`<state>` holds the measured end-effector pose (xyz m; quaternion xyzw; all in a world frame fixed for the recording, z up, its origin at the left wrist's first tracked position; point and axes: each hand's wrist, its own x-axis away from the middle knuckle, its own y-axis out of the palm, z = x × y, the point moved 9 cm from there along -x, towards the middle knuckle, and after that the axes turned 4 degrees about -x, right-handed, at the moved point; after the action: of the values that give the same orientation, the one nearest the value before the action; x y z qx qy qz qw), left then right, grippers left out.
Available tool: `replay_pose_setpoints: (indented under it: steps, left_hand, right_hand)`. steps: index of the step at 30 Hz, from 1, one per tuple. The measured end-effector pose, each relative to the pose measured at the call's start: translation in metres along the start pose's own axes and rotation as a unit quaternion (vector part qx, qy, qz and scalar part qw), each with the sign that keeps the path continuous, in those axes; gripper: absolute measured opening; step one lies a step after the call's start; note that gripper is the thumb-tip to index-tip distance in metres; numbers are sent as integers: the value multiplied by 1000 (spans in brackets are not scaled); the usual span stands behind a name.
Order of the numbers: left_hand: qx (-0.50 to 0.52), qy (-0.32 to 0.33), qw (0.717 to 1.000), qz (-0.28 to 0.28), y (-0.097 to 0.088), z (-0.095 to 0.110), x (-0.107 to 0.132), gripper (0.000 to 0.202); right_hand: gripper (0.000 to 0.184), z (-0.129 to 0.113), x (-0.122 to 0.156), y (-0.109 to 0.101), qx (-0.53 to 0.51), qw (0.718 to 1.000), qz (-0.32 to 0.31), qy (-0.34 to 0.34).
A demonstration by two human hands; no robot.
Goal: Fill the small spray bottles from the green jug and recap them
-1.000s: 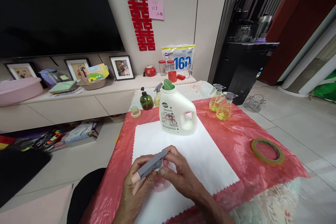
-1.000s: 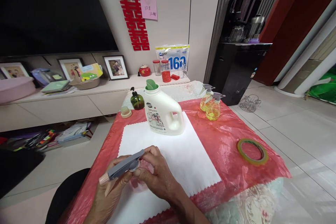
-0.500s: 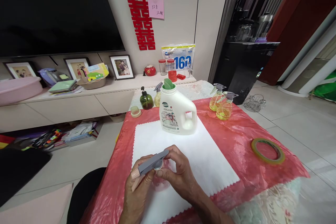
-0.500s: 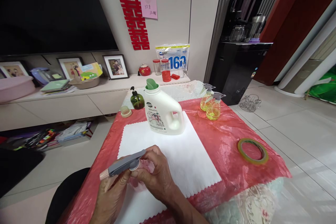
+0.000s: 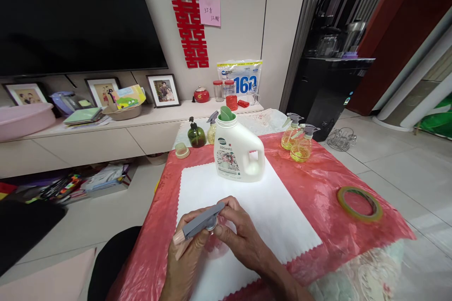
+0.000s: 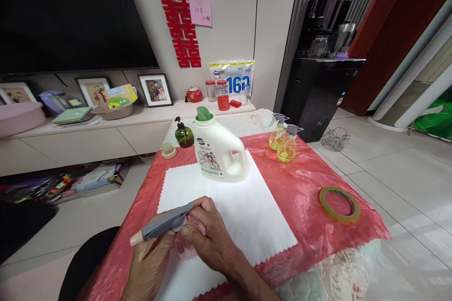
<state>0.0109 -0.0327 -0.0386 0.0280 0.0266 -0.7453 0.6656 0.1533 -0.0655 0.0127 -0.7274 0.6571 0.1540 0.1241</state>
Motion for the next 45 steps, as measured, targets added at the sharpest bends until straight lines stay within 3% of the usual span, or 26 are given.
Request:
replay_pose_setpoints:
  steps: [9,16,20,28,33,40,45]
  left_hand:
    - [3,11,1000,-12,1,-8,0,32]
    - [25,-15,999,30,-1,-5,2,38]
    - [20,-12,999,28,-5,-5,3,41]
    - [-37,25,999,20,-4,6,2,39]
    - [-8,27,999,42,-6,2,2,38]
    - [31,6,999,27,-2,-4,1,37]
    - [33,3,999,8,1,5,2,42]
  right_hand:
    - [37,2,0,-5,-11,998,49,-23]
    - [42,8,4,-8,5,993,111,-31]
    - [43,10,4,-7,7,995,101,-24]
    - [38,1,0,3,-12,1000,-2,12]
    - [37,2,0,-1,-14,1000,25,-4]
    - [47,12,5,-6,-7,995,101,-5]
    - [43,14,4,-4,11,996,86,9]
